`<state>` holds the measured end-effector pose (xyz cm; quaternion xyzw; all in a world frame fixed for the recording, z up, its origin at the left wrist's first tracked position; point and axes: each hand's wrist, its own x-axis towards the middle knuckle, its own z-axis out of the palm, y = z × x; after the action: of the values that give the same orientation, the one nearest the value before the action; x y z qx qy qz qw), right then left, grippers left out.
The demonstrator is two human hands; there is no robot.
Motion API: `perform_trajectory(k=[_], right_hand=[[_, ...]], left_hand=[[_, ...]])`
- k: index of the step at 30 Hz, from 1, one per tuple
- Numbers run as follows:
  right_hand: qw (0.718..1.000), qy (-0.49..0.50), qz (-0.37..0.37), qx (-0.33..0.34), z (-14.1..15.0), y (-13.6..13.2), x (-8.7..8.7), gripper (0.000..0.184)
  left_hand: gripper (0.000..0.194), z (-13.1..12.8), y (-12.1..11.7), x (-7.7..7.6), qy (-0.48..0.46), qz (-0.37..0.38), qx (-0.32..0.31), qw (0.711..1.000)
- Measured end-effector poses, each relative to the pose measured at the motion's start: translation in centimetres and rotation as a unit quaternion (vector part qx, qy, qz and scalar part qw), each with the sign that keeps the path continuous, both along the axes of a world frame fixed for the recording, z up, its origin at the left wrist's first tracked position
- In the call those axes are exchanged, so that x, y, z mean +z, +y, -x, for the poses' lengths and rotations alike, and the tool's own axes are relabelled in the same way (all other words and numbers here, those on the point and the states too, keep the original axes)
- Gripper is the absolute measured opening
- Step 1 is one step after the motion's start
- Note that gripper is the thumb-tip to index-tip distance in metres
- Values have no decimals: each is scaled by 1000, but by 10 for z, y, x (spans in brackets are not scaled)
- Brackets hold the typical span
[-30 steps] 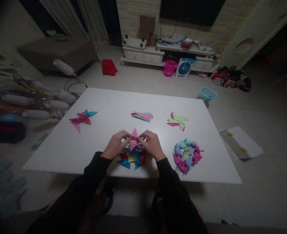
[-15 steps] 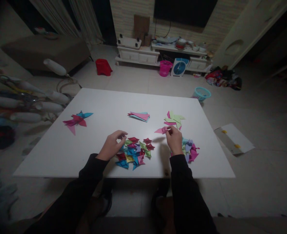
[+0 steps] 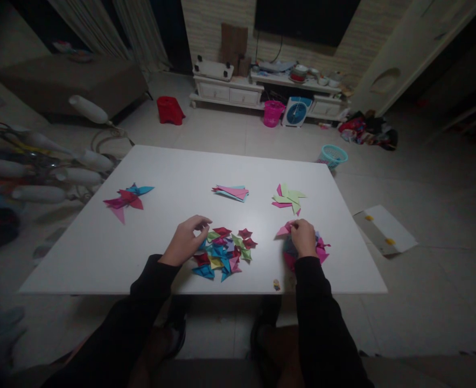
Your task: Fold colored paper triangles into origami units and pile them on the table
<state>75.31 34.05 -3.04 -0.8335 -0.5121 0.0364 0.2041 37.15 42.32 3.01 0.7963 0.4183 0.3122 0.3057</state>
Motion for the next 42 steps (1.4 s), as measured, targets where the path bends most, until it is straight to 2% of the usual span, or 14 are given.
perform_trajectory(k=[7,14,19,24,27,31,34,38,42], right_hand=[[999,-7,43,-31,-1,-1,4,27],[997,-24,66,-41,11,-1,21,32],[998,-47,44,-14,27,1,28,27],[998,-39,13,56,55,5,31,25],[995,-18,-2,96,73,7,34,24],[993,-4,-18,117,92,14,36,23],[991,9,-23,128,104,24,36,23],[988,31,-36,144,116,39,36,22],[985,48,-44,157,121,48,34,21]], left_hand=[[14,3,2,-1,0,2,1,1000],[14,0,0,3,3,11,-3,1000],[14,0,-6,6,2,3,-11,1000],[15,14,-4,4,11,-9,2,1000],[18,34,12,-6,16,12,60,998],[26,73,50,-32,-5,72,203,976],[25,108,83,-52,-43,88,312,945],[32,156,124,-69,-57,85,462,881],[40,192,156,-77,-57,81,501,860]])
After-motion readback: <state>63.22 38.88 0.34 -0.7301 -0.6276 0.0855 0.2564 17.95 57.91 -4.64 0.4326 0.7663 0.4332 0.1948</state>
